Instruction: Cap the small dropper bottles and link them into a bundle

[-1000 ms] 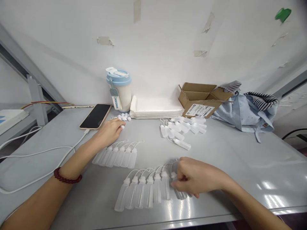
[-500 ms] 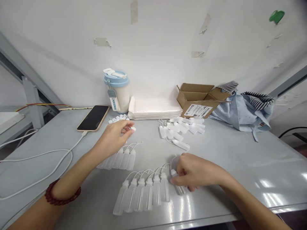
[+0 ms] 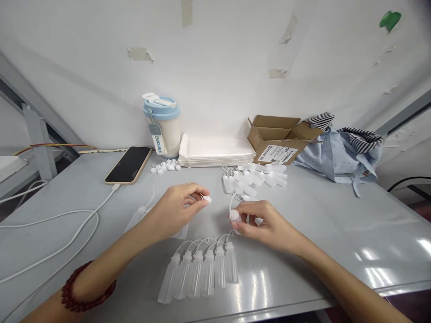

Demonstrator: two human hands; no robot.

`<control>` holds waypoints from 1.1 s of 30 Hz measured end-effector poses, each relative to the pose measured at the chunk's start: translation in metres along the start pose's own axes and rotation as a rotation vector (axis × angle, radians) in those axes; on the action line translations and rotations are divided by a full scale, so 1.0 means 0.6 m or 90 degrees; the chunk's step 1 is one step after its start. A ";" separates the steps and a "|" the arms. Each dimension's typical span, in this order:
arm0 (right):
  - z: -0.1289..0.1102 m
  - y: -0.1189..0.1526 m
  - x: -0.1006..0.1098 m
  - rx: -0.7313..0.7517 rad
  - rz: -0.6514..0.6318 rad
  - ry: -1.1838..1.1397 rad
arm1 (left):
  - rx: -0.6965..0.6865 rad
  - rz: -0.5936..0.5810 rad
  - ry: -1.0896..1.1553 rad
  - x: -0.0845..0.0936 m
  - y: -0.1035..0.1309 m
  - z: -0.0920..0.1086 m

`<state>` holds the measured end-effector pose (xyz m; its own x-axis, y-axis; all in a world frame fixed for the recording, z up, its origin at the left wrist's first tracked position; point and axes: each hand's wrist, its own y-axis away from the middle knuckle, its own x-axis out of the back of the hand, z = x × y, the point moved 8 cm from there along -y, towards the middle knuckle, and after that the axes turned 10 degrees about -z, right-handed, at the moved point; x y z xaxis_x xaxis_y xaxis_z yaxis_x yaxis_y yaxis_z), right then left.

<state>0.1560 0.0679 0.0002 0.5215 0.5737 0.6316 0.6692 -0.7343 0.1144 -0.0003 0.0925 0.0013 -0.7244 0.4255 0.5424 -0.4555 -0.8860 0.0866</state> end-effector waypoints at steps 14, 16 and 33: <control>0.000 -0.005 -0.020 0.088 0.022 -0.024 | -0.013 -0.097 0.248 -0.046 -0.003 0.006; -0.003 -0.006 -0.020 0.121 0.027 -0.006 | -0.024 -0.093 0.254 -0.048 -0.002 0.009; -0.008 0.000 -0.019 0.118 0.054 0.036 | -0.193 -0.018 0.055 -0.039 0.013 0.058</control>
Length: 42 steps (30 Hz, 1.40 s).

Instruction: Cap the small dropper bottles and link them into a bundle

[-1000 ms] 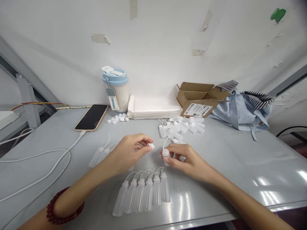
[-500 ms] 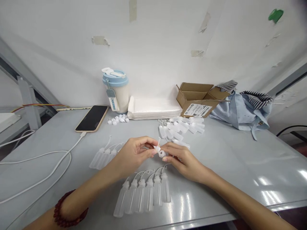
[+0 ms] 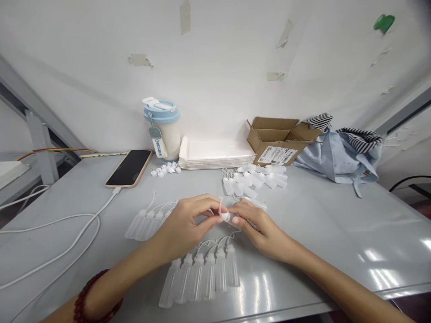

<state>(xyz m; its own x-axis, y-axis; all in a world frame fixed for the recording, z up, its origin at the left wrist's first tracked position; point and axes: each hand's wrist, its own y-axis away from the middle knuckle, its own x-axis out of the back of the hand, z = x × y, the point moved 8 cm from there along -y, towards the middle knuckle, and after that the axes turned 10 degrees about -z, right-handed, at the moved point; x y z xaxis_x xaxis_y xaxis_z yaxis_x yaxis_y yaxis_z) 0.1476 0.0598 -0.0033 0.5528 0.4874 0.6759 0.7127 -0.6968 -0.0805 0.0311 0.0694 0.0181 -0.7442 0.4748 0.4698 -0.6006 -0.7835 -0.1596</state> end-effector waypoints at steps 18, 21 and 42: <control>0.023 0.011 -0.009 -0.100 0.020 -0.249 | 0.033 0.004 0.042 -0.008 0.000 -0.001; 0.022 0.011 -0.011 -0.103 0.013 -0.237 | 0.119 -0.021 0.012 -0.011 0.001 -0.016; 0.019 0.008 -0.025 -0.100 -0.038 -0.454 | 0.050 -0.088 -0.108 -0.029 0.007 0.006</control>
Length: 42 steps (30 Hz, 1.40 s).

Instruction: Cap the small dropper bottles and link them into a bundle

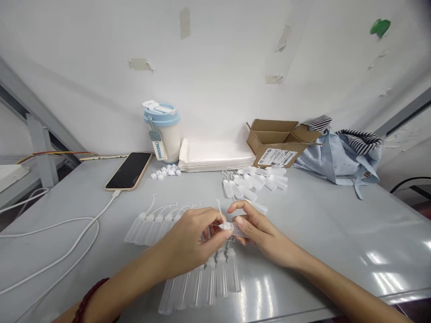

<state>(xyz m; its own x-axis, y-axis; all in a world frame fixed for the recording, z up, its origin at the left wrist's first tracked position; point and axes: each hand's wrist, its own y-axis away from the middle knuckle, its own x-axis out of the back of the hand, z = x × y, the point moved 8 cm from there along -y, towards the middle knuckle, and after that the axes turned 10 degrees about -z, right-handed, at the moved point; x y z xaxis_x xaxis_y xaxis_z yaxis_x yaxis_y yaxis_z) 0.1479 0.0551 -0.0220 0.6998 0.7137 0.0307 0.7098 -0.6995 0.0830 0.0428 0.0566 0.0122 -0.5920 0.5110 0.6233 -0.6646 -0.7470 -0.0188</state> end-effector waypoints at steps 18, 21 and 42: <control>-0.028 0.011 0.027 0.082 0.133 0.204 | 0.091 -0.001 0.161 0.003 0.001 -0.029; -0.022 0.005 0.021 0.080 0.110 0.163 | -0.016 0.053 -0.069 0.002 0.005 -0.016; -0.009 0.002 0.038 0.041 0.126 0.214 | -0.215 0.118 -0.517 -0.018 0.016 0.040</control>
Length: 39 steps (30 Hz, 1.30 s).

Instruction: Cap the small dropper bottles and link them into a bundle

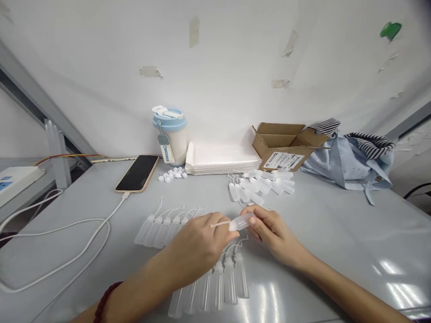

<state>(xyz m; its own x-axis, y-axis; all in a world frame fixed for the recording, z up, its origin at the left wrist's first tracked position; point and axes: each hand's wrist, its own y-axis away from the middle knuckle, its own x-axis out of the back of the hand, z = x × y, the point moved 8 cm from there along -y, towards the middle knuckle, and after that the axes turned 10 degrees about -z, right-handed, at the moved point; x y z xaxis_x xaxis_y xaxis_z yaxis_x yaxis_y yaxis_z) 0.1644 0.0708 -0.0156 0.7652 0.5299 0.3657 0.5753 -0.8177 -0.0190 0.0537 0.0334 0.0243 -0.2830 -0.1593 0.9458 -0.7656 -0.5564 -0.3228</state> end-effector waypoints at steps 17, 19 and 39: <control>-0.023 0.008 0.008 0.080 0.045 0.142 | 0.056 -0.003 0.138 -0.006 -0.004 -0.015; -0.017 0.006 0.008 0.053 0.045 0.126 | 0.017 0.026 0.034 0.001 -0.004 -0.003; 0.037 -0.006 -0.021 -0.156 -0.154 -0.264 | -0.126 0.130 -0.152 0.025 0.008 0.023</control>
<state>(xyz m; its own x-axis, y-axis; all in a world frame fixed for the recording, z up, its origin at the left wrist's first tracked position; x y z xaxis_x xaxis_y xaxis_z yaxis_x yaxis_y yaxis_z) 0.1589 0.0722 -0.0407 0.6972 0.7138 -0.0667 0.7035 -0.6632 0.2555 0.0538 0.0167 0.0374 -0.3163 -0.4493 0.8355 -0.8110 -0.3289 -0.4839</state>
